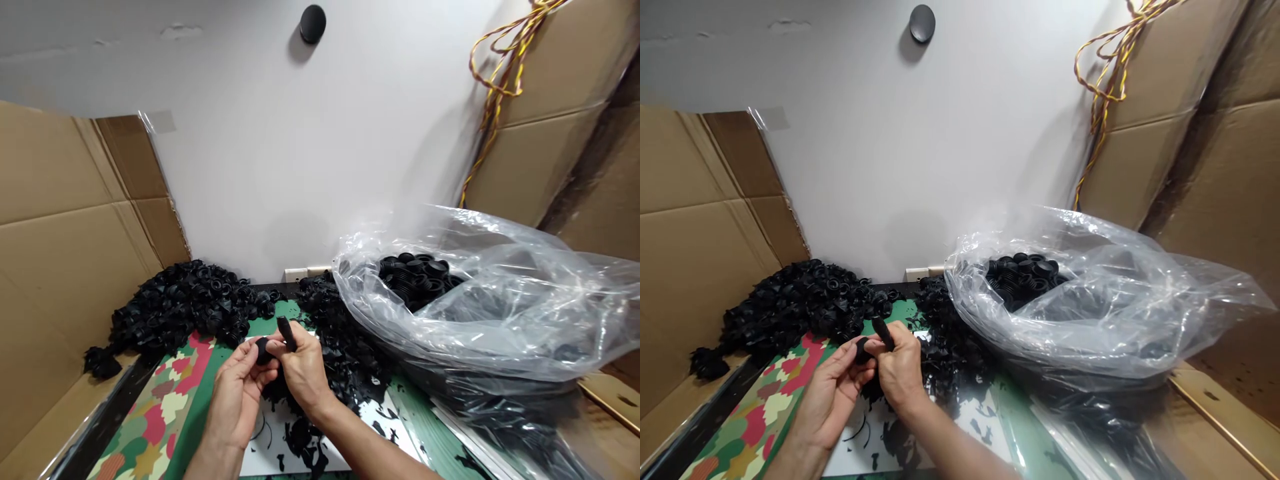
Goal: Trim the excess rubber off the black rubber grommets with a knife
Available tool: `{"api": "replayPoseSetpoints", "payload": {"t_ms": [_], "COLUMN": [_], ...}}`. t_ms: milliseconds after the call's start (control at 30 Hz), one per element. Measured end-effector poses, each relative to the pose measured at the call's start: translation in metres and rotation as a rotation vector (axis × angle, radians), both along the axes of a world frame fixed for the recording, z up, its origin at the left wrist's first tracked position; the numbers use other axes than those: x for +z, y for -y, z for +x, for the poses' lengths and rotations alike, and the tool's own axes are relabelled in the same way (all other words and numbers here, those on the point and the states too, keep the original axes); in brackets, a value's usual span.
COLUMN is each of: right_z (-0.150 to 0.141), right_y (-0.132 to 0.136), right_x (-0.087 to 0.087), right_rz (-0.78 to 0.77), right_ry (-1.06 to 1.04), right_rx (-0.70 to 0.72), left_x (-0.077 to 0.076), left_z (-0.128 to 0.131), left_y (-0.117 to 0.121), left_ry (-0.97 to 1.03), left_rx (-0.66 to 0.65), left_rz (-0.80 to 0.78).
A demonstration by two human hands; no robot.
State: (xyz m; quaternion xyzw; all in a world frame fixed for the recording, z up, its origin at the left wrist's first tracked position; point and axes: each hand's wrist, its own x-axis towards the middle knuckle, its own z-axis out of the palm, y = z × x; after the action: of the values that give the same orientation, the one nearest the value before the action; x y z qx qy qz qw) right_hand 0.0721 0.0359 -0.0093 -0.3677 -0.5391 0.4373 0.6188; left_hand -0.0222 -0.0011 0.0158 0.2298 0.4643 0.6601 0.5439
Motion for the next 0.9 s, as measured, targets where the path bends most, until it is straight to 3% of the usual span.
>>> {"api": "replayPoseSetpoints", "payload": {"t_ms": [233, 367, 567, 633, 800, 900], "right_z": [-0.006, -0.002, -0.004, -0.005, 0.006, 0.014], "right_y": [-0.002, -0.003, -0.008, -0.013, -0.039, -0.049], "right_x": [-0.016, -0.021, -0.021, -0.024, -0.034, -0.034], "right_rz": [0.052, 0.259, 0.546, 0.529, 0.322, 0.295], "right_ry": [0.203, 0.370, 0.606, 0.651, 0.605, 0.581], "right_rx": [-0.106, -0.105, -0.092, -0.091, -0.163, -0.148], "left_x": [-0.010, -0.012, -0.006, -0.006, -0.008, -0.008], "left_z": [-0.005, -0.012, -0.021, -0.024, -0.029, -0.030], "left_y": [0.003, 0.008, 0.017, 0.020, 0.031, 0.032], "left_ry": [-0.133, -0.178, -0.202, -0.197, -0.154, -0.099], "left_rx": [-0.043, -0.078, -0.235, -0.242, -0.284, -0.182], "left_rz": [0.062, 0.047, -0.016, -0.023, -0.069, -0.072]}}
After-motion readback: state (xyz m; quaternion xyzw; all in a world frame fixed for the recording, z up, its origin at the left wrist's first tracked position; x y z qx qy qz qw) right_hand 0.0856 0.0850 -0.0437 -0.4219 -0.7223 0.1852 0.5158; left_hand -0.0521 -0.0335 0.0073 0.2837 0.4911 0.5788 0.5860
